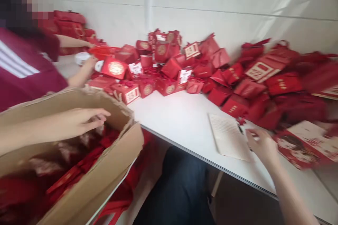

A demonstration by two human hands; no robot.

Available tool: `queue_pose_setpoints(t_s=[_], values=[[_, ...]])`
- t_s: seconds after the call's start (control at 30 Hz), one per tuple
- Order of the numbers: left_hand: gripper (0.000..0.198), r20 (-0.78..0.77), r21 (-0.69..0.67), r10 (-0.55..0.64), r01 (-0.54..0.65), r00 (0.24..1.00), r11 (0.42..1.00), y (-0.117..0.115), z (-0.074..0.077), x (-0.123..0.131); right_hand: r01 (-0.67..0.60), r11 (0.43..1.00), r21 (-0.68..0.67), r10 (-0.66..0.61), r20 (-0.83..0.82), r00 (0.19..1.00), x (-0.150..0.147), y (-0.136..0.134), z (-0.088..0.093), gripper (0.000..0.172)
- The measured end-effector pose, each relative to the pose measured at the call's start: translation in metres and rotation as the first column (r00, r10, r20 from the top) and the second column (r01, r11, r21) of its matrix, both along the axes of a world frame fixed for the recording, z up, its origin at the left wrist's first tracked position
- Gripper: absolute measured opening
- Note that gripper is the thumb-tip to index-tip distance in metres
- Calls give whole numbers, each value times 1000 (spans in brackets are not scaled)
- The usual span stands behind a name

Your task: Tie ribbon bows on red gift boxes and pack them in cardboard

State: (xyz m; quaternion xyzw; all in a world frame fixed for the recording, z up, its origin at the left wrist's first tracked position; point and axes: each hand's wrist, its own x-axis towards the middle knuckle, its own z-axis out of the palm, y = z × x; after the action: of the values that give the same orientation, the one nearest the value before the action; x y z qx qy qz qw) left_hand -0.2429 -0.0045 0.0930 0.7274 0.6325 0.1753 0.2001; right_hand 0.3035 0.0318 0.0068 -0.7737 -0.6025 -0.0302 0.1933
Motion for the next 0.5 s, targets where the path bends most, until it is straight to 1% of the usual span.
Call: queue_pose_setpoints(t_s=[0.03, 0.07, 0.1, 0.13, 0.17, 0.2, 0.23, 0.27, 0.3, 0.37, 0.4, 0.43, 0.5], values=[[46, -11, -19, -90, 90, 996, 996, 21, 10, 30, 3, 999, -48, -2, 18, 1000, 3, 10, 2, 16], [43, -39, -50, -179, 177, 983, 983, 40, 16, 62, 23, 997, -70, -20, 30, 999, 5, 20, 3, 17], [40, -28, -76, -271, 268, 962, 960, 57, 18, 97, 48, 994, -93, -44, 45, 998, 5, 29, 4, 21], [38, 6, -116, -384, 382, 923, 917, 73, 16, 131, 65, 991, -113, -59, 59, 997, 6, 36, 4, 25], [35, 39, -112, -475, 476, 879, 872, 88, 9, 166, 82, 988, -132, -73, 71, 995, 6, 42, 3, 28], [31, 52, -71, -545, 547, 837, 834, 102, -2, 199, 100, 983, -153, -89, 80, 993, 7, 47, 3, 32], [29, 61, -38, -589, 591, 806, 805, 115, -16, 230, 118, 978, -174, -104, 87, 991, 9, 50, 3, 34], [27, 65, -5, -604, 605, 795, 796, 126, -32, 260, 136, 971, -197, -120, 91, 989, 11, 52, 3, 36], [26, 66, 66, -603, 600, 795, 797, 136, -49, 286, 147, 964, -222, -129, 91, 987, 15, 52, 3, 35], [26, 150, 268, -550, 501, 822, 823, 152, -79, 332, 146, 951, -273, -128, 82, 988, 22, 53, 2, 28], [28, 171, 298, -536, 475, 827, 828, 158, -91, 350, 134, 947, -293, -117, 75, 990, 25, 53, 1, 24], [29, 199, 325, -521, 446, 830, 834, 163, -101, 365, 119, 944, -307, -103, 68, 992, 28, 53, 0, 21], [31, 222, 337, -510, 425, 831, 840, 170, -112, 384, 99, 944, -315, -84, 61, 995, 34, 52, 0, 19]])
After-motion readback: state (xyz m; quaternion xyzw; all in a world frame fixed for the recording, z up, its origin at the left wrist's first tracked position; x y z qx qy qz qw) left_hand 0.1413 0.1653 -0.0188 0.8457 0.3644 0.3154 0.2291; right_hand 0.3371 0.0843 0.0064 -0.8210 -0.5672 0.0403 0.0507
